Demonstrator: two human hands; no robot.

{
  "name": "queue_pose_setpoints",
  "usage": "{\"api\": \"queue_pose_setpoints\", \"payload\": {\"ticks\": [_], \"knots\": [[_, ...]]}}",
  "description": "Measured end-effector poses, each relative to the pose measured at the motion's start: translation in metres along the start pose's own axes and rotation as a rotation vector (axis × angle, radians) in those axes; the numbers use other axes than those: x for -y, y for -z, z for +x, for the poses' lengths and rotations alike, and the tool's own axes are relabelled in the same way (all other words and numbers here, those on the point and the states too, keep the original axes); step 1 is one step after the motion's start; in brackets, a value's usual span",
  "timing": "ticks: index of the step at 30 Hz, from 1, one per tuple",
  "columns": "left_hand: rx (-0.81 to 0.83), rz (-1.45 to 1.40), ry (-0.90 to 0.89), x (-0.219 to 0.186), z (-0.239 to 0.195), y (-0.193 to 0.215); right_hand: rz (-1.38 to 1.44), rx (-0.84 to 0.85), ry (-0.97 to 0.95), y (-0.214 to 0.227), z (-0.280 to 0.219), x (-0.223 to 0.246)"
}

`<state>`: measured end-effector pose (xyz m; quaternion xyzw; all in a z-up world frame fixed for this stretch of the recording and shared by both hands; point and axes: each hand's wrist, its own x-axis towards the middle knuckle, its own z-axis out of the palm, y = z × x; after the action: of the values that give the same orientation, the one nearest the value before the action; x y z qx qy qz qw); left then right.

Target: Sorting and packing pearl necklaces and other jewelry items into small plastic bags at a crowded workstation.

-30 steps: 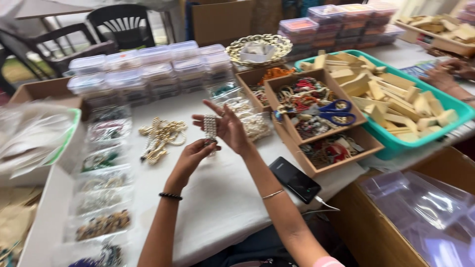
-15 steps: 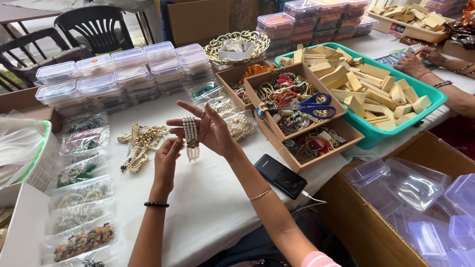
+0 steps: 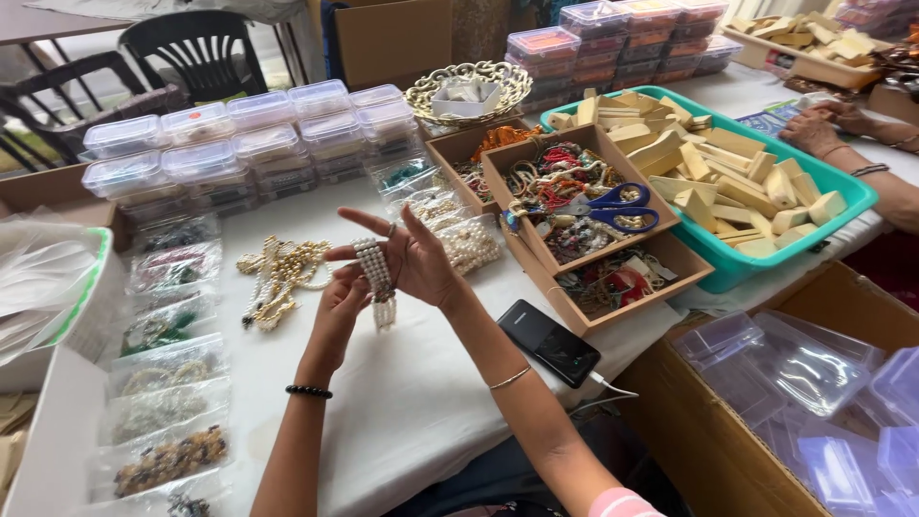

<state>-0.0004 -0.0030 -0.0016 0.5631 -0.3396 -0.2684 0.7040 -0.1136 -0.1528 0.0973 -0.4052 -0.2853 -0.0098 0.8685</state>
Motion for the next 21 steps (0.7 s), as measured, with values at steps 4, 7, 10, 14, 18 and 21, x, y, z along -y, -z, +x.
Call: {"api": "queue_pose_setpoints", "payload": {"ticks": [4,7,10,14,18,21], "knots": [[-0.013,-0.134,0.052,-0.011,-0.005,-0.006,0.043,-0.015,-0.042,0.004,0.0,0.002],[0.007,-0.13,0.059,-0.02,-0.012,-0.007,0.061,-0.042,-0.058,-0.001,0.002,0.002],[0.08,-0.123,0.063,-0.024,-0.011,-0.01,0.047,-0.046,-0.033,-0.004,0.001,0.005],[0.139,-0.109,0.047,-0.032,-0.013,-0.012,-0.086,-0.149,-0.019,0.0,0.001,0.005],[0.173,-0.203,0.059,-0.02,-0.007,-0.01,-0.228,-0.262,-0.026,0.01,0.0,0.001],[0.223,-0.183,0.096,-0.039,-0.015,-0.022,-0.16,-0.239,-0.003,0.008,-0.001,0.004]]}}
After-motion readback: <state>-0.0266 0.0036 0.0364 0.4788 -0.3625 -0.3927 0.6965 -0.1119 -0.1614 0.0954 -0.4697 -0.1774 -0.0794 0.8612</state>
